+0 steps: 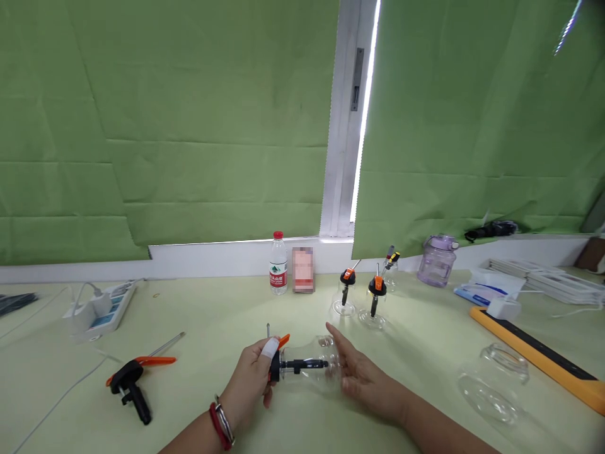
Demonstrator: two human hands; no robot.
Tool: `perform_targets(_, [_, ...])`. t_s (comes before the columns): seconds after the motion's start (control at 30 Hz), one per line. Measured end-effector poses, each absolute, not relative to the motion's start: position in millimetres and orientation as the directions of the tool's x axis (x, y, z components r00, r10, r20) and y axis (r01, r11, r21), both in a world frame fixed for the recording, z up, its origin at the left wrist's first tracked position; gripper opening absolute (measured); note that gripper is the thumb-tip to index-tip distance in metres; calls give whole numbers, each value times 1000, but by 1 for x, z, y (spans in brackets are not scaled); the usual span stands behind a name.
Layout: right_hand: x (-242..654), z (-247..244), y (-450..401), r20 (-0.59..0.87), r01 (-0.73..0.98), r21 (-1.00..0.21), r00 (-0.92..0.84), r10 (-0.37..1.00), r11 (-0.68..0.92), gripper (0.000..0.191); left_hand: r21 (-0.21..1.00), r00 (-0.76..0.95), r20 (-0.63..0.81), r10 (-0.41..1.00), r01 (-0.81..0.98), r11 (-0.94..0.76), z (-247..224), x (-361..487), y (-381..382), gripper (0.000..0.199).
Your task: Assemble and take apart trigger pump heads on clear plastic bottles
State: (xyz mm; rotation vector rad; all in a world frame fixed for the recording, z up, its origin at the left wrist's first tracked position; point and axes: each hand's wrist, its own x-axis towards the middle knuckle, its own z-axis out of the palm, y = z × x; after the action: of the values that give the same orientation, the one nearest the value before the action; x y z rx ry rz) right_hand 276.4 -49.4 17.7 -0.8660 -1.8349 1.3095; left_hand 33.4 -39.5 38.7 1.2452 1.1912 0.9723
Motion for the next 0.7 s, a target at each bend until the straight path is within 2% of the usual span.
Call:
perform_targets(0.07, [277,17,-51,195,117,-948,-524,829,296,94,990,139,-131,982,60,124,41,35,-40,54])
perform_targets(0.2, [277,17,-52,205,148,-936,-505,839,318,86,990,144,-128,981,73,118,43,36,-40,56])
perform_targets(0.47, [276,13,-47,120,77,-979,-527,841,189,90,988,182,-47,982,156,18,37,31,-40,64])
perform_targets(0.7, [273,14,-47,114,8,-990,-557,823,142,76,981,197,-1,980,193,-37,30,30,-38,66])
